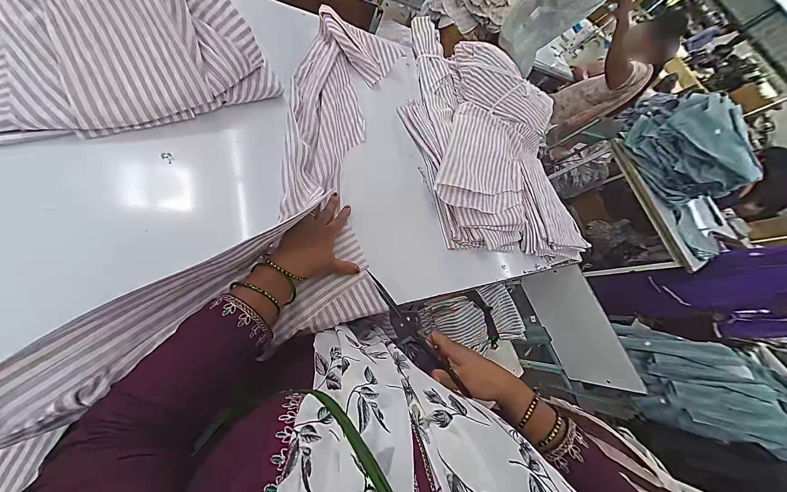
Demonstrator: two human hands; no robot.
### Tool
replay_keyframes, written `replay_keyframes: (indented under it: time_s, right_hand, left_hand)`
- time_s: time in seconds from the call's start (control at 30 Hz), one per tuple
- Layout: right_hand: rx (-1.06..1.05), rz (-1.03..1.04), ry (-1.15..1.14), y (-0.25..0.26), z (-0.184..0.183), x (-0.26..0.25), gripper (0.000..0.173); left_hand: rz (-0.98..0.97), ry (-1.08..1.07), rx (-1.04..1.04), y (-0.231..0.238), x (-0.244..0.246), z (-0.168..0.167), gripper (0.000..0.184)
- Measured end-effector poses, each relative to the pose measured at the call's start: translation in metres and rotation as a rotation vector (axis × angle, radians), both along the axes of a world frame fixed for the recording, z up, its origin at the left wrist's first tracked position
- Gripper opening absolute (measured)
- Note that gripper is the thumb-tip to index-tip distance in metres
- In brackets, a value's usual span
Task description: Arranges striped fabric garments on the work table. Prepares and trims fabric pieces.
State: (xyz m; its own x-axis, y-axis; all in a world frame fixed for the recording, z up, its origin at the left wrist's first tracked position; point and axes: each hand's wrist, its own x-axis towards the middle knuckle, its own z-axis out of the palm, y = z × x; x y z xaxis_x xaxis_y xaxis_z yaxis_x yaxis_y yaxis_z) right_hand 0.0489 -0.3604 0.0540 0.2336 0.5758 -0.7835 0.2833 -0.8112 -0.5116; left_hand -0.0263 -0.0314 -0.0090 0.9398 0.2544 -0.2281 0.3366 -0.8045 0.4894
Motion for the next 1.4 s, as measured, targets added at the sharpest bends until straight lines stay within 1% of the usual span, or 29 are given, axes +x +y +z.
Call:
replay_keyframes:
  time_s: [0.03, 0.1, 0.27, 0.37, 0.43, 0.53, 0.63, 0.73, 0.77, 0.8, 0.83, 0.87, 0.9, 0.93, 0.97, 1.03, 1.07, 1.13, 1.2, 1.27, 1.3, 1.4]
  right_hand:
    - [-0.004, -0.003, -0.021, 0.009, -0.001, -0.003, 0.07]
    - [0.019, -0.033, -0.043, 0.019, -0.003, -0.008, 0.069]
    - [0.179, -0.133, -0.093, 0.017, -0.011, -0.021, 0.049]
    - [0.205, -0.139, -0.115, 0.017, -0.012, -0.025, 0.046]
    - [0.183, -0.126, -0.081, 0.018, -0.01, -0.022, 0.051]
    - [0.12, -0.059, -0.006, 0.025, -0.007, -0.014, 0.067]
    - [0.156, -0.097, -0.023, 0.032, -0.012, -0.012, 0.075]
    - [0.209, -0.143, -0.071, 0.035, -0.013, -0.018, 0.056]
    - [0.207, -0.134, -0.071, 0.035, -0.012, -0.019, 0.055]
    - [0.197, -0.12, -0.059, 0.036, -0.012, -0.018, 0.059]
    - [0.176, -0.105, -0.029, 0.037, -0.011, -0.015, 0.066]
    - [0.154, -0.099, 0.002, 0.039, -0.011, -0.012, 0.078]
    - [0.141, -0.099, 0.026, 0.042, -0.012, -0.009, 0.085]
    - [0.142, -0.116, 0.045, 0.046, -0.012, -0.008, 0.087]
    - [0.16, -0.152, 0.06, 0.049, -0.013, -0.009, 0.083]
    - [0.213, -0.237, 0.083, 0.052, -0.014, -0.012, 0.068]
    - [0.224, -0.254, 0.083, 0.053, -0.014, -0.014, 0.066]
    - [0.223, -0.261, 0.098, 0.053, -0.013, -0.015, 0.069]
    - [0.2, -0.229, 0.142, 0.056, -0.012, -0.011, 0.082]
    - [0.201, -0.212, 0.177, 0.063, -0.012, -0.007, 0.088]
    - [0.218, -0.23, 0.196, 0.067, -0.012, -0.006, 0.087]
    - [0.265, -0.344, 0.211, 0.074, -0.011, -0.009, 0.07]
  left_hand:
    - [-0.002, 0.009, 0.013, 0.0, 0.0, 0.0, 0.121]
    - [-0.004, 0.017, 0.03, 0.001, 0.0, 0.0, 0.122]
    - [-0.004, 0.025, 0.013, 0.001, 0.002, -0.001, 0.123]
    - [-0.005, 0.032, 0.002, 0.001, 0.001, 0.001, 0.124]
    - [0.004, 0.029, -0.009, 0.001, 0.001, 0.002, 0.124]
    - [0.011, 0.022, -0.016, 0.002, 0.002, 0.001, 0.124]
    - [0.023, -0.015, -0.039, 0.001, 0.001, -0.001, 0.123]
    - [0.028, -0.001, -0.041, 0.002, 0.001, 0.002, 0.119]
    - [0.03, -0.014, -0.049, 0.002, 0.001, 0.003, 0.116]
    - [0.034, -0.036, -0.061, 0.003, 0.001, 0.003, 0.113]
    - [0.04, -0.063, -0.076, 0.005, 0.001, 0.003, 0.109]
    - [0.044, -0.098, -0.091, 0.006, 0.001, 0.001, 0.107]
    - [0.044, -0.12, -0.097, 0.007, 0.001, 0.001, 0.105]
    - [0.041, -0.142, -0.093, 0.008, 0.001, 0.0, 0.104]
    - [0.041, -0.144, -0.087, 0.008, 0.001, 0.0, 0.104]
    - [0.055, -0.11, -0.081, 0.008, 0.001, 0.0, 0.108]
    - [0.067, -0.087, -0.082, 0.008, 0.001, 0.001, 0.11]
    - [0.082, -0.043, -0.085, 0.007, 0.002, 0.004, 0.113]
    - [0.087, -0.035, -0.089, 0.007, 0.002, 0.005, 0.114]
    - [0.088, -0.035, -0.09, 0.007, 0.002, 0.005, 0.115]
    - [0.089, -0.035, -0.089, 0.007, 0.002, 0.005, 0.115]
    - [0.1, -0.01, -0.1, 0.007, 0.002, 0.008, 0.117]
